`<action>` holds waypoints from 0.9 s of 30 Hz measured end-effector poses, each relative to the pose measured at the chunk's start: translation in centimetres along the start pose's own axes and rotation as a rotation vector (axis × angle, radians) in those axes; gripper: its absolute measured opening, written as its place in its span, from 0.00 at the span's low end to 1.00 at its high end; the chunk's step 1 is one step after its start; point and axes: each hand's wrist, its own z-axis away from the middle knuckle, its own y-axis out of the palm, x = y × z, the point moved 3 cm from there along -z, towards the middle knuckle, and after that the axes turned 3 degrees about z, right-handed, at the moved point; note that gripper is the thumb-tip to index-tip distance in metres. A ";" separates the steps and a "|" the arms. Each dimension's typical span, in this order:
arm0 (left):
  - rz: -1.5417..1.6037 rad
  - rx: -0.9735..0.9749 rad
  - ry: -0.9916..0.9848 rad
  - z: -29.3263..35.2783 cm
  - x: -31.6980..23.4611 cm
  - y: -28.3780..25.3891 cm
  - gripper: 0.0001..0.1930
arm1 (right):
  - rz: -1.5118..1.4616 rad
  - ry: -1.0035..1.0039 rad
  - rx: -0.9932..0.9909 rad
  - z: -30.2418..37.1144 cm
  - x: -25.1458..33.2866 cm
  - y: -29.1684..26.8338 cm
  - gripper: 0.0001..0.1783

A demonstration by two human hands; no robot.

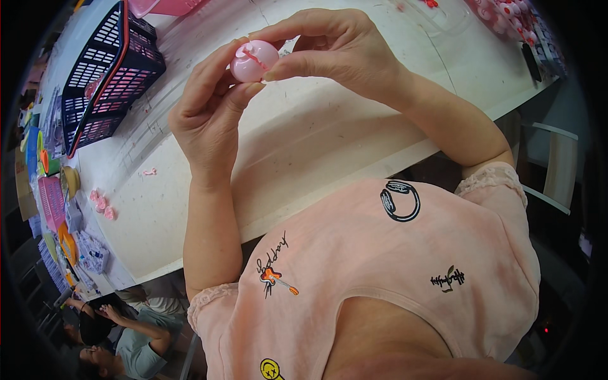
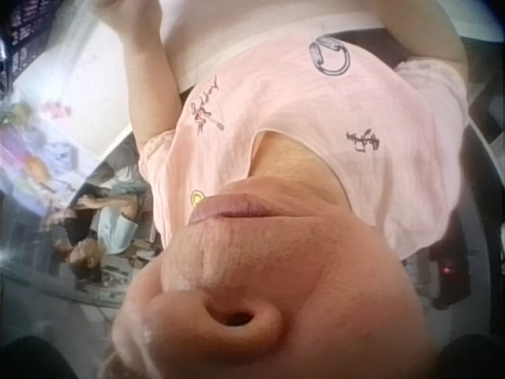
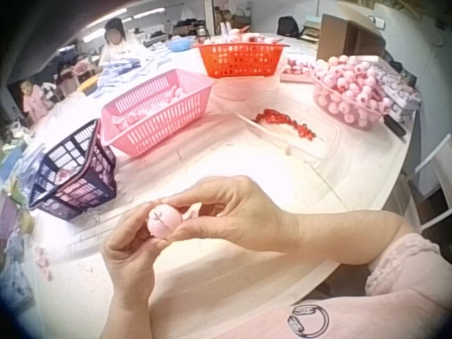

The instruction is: The person assembles small pink plastic spheres with red plastic attachment pieces.

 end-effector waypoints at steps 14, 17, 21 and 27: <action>0.024 -0.002 -0.080 0.1 0.4 -0.2 0.20 | -0.235 0.141 0.073 -0.1 -0.5 0.0 0.17; 0.040 -0.021 -0.119 0.1 0.4 -0.3 0.21 | -0.288 0.159 0.045 -0.1 -0.1 0.2 0.17; 0.041 -0.023 -0.134 0.1 0.4 -0.3 0.21 | -0.354 0.191 0.074 -0.2 -0.1 0.2 0.17; -0.160 0.022 0.041 0.1 -0.4 0.6 0.21 | -0.362 0.201 0.053 0.1 -0.1 0.3 0.17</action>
